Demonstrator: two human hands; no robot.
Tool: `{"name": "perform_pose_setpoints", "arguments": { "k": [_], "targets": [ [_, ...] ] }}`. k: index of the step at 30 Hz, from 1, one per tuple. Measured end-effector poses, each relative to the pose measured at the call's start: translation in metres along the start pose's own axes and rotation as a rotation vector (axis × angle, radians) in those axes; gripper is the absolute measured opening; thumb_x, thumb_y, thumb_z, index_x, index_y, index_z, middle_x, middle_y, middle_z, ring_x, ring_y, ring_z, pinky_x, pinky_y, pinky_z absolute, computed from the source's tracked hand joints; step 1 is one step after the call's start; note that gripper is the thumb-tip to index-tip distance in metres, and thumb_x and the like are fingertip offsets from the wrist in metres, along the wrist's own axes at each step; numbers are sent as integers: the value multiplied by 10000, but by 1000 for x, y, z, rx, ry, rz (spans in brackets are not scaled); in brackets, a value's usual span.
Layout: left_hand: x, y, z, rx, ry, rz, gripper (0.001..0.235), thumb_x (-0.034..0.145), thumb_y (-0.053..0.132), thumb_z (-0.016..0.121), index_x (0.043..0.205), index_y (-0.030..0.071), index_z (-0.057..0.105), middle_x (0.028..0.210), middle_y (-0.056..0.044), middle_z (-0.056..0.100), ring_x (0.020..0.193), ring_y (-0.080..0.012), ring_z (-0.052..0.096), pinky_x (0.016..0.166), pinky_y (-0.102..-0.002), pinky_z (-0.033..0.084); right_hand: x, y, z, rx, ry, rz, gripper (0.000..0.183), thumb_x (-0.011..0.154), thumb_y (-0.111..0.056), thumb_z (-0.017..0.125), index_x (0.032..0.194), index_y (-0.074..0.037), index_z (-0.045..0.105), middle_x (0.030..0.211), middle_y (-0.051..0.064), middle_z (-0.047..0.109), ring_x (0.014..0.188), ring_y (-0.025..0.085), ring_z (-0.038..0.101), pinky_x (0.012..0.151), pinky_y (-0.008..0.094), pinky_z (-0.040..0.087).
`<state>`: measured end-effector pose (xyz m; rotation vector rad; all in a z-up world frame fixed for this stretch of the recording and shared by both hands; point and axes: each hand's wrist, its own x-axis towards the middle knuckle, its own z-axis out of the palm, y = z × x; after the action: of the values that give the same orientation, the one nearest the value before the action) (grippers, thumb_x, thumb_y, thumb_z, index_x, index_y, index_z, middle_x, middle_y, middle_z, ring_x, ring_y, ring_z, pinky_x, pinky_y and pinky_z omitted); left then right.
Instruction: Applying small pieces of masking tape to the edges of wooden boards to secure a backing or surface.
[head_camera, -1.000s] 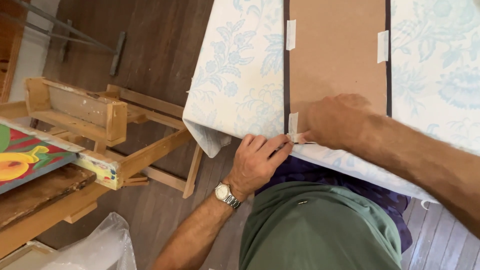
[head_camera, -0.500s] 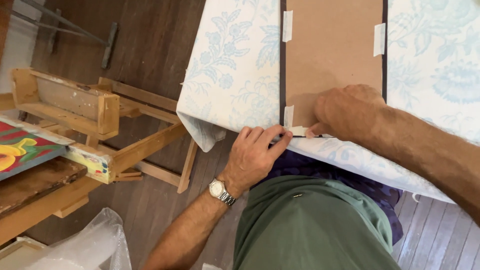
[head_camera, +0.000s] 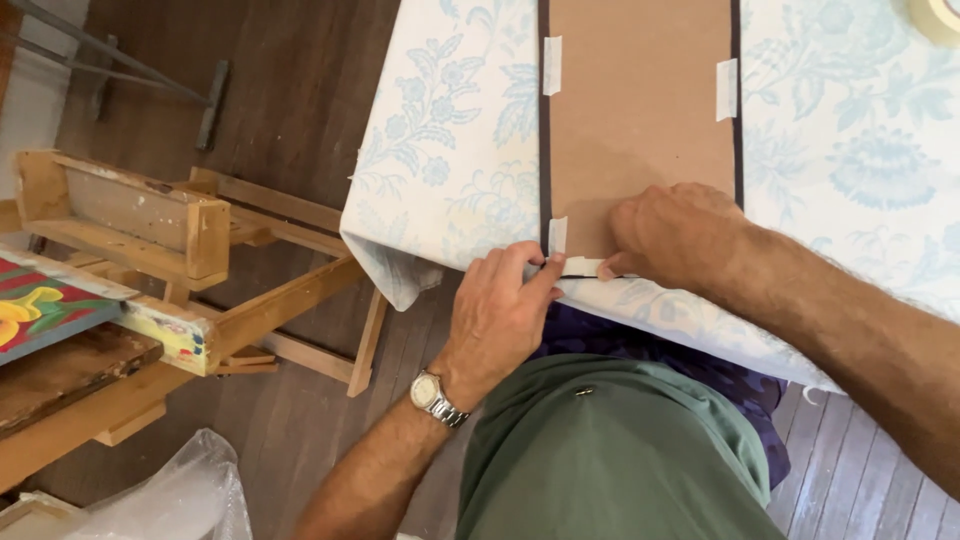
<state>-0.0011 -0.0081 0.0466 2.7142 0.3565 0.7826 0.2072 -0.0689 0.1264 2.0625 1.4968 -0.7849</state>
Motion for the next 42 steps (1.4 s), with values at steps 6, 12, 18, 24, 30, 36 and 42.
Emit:
{"name": "perform_pose_setpoints", "arguments": {
  "k": [6,12,18,24,30,36,42],
  "targets": [
    [-7,-6,4,29,-38,45,234,1020,196,636,1186,42,698,1041,-73,537,850,-308,591,652,-399,429,1,5,3,83,33,-45,379,928,-435,691,1047,-91,796,976,177,795,1059,388,759,889,494,605],
    [-7,-4,3,62,-27,70,351,1037,298,608,1368,185,623,1123,-59,553,881,-279,589,722,-401,492,-8,16,0,265,-28,-83,241,904,-326,704,1004,-123,788,1004,215,790,1080,427,743,912,514,593],
    [-2,6,-9,117,-89,65,350,981,379,653,1295,224,669,1123,-112,528,878,-339,578,696,-441,476,-17,21,6,374,14,-137,161,880,-254,688,960,-126,746,911,163,788,1018,400,752,900,480,584],
    [-13,-3,-24,-204,-69,-337,352,998,215,673,1296,29,674,1126,-83,586,1032,-275,567,918,-403,518,-47,36,18,795,170,248,199,974,-323,693,1025,-131,690,981,56,766,875,225,694,784,373,524],
    [-9,9,-11,-128,12,-230,206,981,118,722,1182,78,725,1016,-74,578,864,-268,542,778,-396,489,-60,61,79,955,625,369,229,947,-216,737,1111,-73,666,1022,48,703,858,191,632,802,356,500],
    [1,17,-7,132,1,-42,312,914,0,672,1191,121,750,989,-78,593,762,-253,489,625,-375,389,-55,74,120,1099,736,300,194,961,-80,730,1150,-74,688,979,30,678,801,133,558,754,276,482],
    [0,25,1,143,-59,34,287,1006,220,711,1223,33,695,1242,-97,634,1012,-277,604,802,-413,523,-55,69,133,868,922,157,327,877,-109,849,1137,-39,662,1056,81,622,901,212,567,828,338,492]
  ]
}}
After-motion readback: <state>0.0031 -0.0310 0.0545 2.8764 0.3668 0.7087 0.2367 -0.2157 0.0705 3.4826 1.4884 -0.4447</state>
